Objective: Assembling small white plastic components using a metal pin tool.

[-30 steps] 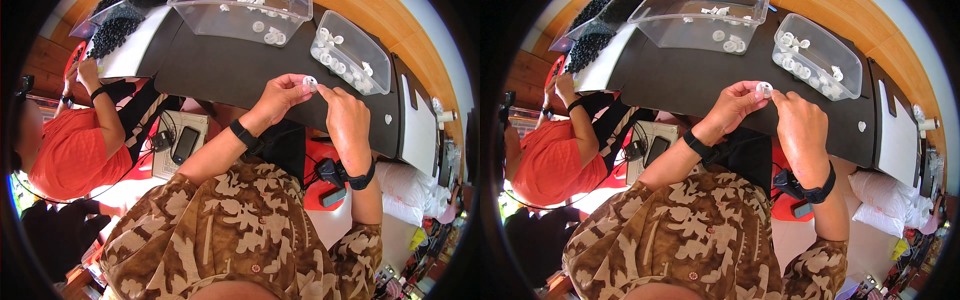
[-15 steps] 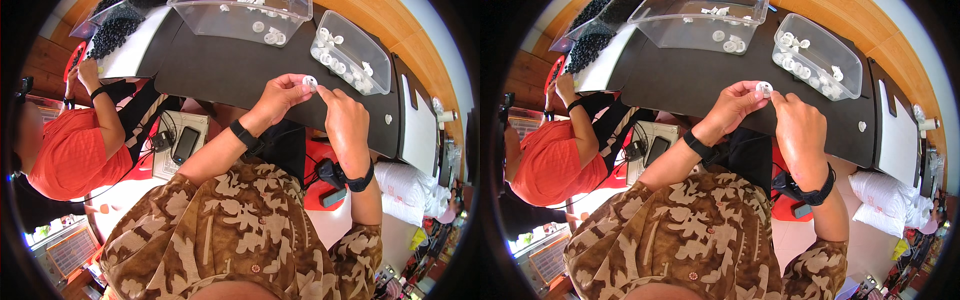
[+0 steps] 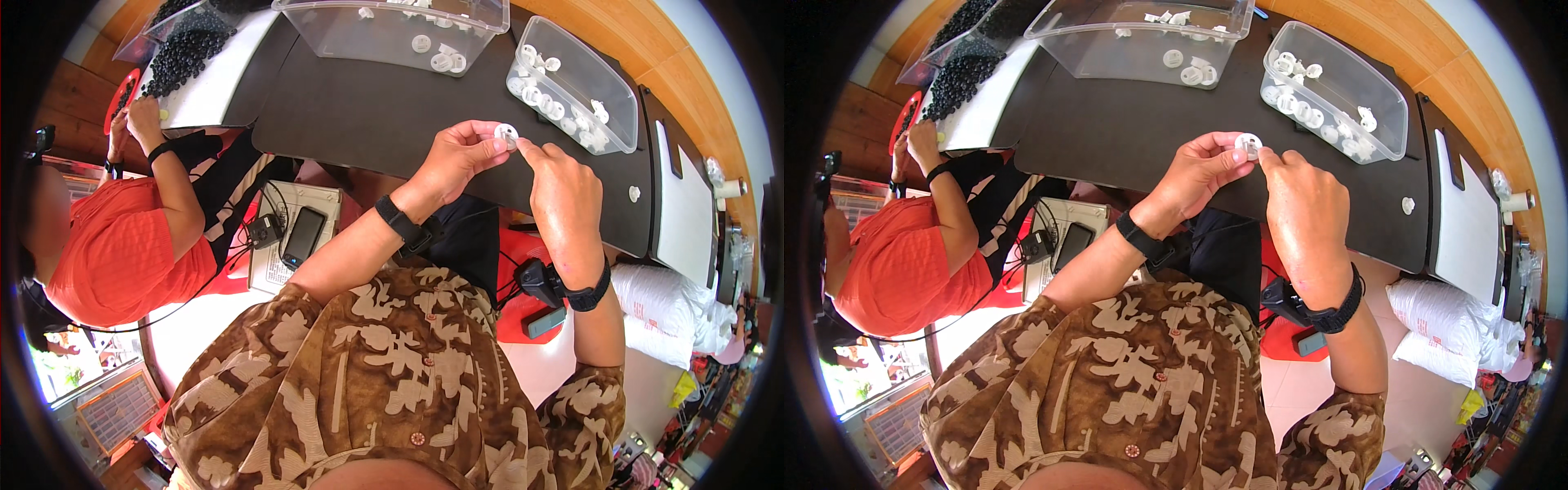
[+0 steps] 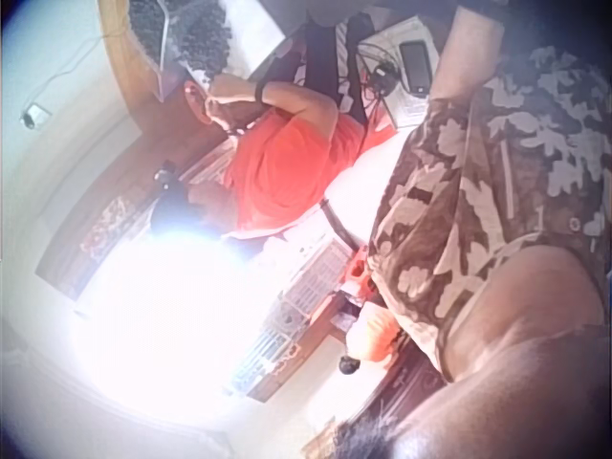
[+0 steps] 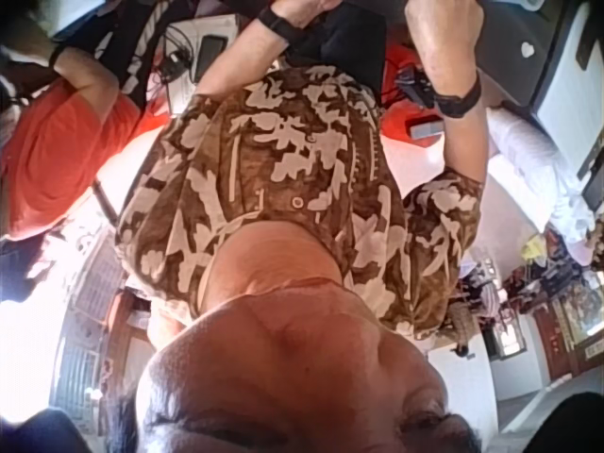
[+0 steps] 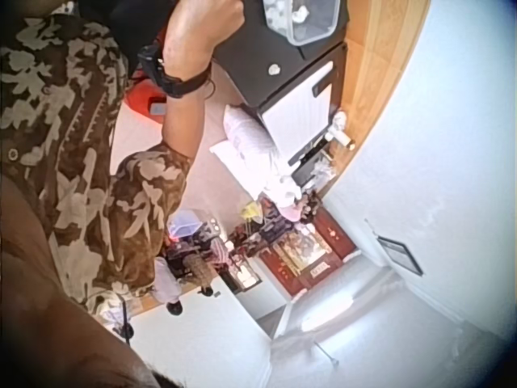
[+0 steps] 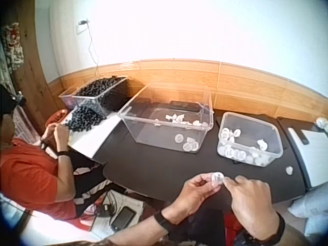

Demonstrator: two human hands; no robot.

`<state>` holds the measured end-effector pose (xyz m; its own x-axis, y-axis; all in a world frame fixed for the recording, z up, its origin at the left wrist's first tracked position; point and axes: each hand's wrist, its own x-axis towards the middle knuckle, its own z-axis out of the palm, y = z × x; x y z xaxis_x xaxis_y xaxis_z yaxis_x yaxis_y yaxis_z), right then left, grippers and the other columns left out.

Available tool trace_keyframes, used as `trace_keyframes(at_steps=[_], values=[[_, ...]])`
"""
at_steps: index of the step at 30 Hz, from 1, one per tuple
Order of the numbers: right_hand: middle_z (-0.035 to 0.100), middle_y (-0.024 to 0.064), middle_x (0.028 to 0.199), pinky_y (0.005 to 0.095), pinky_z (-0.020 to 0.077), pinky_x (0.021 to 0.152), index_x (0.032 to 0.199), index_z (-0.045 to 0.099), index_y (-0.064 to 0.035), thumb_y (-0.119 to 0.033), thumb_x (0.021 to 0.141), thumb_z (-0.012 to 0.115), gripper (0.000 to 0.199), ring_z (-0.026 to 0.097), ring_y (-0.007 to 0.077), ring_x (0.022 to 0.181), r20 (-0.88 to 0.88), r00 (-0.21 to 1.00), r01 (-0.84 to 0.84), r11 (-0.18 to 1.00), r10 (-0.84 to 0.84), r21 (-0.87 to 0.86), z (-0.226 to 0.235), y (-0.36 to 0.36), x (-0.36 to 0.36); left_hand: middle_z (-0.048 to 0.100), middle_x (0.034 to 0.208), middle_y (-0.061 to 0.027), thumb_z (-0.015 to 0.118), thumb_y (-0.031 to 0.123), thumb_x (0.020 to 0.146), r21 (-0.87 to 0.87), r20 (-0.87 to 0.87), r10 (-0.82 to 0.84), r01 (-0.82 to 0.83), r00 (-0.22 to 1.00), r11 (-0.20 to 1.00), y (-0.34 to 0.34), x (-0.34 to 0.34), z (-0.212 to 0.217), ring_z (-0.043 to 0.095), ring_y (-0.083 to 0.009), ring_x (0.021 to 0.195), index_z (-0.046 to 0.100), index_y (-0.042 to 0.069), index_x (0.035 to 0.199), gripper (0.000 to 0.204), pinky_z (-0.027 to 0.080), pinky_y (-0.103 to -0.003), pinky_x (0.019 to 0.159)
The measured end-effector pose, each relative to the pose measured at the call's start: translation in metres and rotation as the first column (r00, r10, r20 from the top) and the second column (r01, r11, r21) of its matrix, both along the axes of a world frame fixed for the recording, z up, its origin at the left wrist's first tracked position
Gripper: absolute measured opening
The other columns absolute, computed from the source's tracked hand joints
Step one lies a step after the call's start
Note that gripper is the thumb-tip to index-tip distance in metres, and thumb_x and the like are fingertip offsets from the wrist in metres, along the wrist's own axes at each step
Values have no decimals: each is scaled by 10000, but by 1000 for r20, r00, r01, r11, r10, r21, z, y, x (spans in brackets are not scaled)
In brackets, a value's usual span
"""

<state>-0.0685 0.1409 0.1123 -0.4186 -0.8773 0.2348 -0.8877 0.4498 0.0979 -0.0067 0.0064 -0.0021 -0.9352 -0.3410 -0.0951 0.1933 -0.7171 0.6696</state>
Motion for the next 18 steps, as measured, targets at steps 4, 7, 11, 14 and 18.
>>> trace_keyframes(at_steps=[4,7,11,14,18], values=[[611,88,774,363,524,567,1036,664,-81,-67,825,550,240,651,280,664,-2,1000,0,1000,0,-5,0,0,1,628,1096,-80,611,63,901,2,5,1,-1,1000,1000,0,0,0,611,-174,1022,586,14,1119,225,523,-310,917],[612,86,774,361,524,565,1027,665,-80,-67,822,552,235,652,278,665,-7,1000,-1,1000,1,3,-1,-1,0,628,1095,-80,610,61,902,-1,0,4,-4,1000,1000,0,0,1,612,-174,1018,587,14,1118,223,524,-310,915],[612,86,772,361,524,563,1030,658,-81,-65,816,555,238,654,278,667,-14,1000,1,1000,-1,8,-1,-1,1,629,1094,-80,610,58,901,-4,8,7,-7,1000,1000,1,0,1,613,-174,1016,588,14,1118,222,524,-310,914],[611,87,769,362,525,561,1031,651,-79,-62,810,558,240,655,278,668,-16,1000,4,1000,-4,16,-1,0,2,628,1096,-79,610,58,901,-2,-5,5,-5,1000,1000,0,-1,-1,614,-173,1014,587,14,1120,225,524,-310,913],[611,88,768,363,527,560,1027,644,-74,-59,806,561,236,656,278,671,-17,1000,6,1000,-6,11,1,0,3,626,1099,-79,611,60,902,-1,2,11,-11,1000,1000,1,0,0,613,-169,1013,587,13,1120,225,524,-309,910]])
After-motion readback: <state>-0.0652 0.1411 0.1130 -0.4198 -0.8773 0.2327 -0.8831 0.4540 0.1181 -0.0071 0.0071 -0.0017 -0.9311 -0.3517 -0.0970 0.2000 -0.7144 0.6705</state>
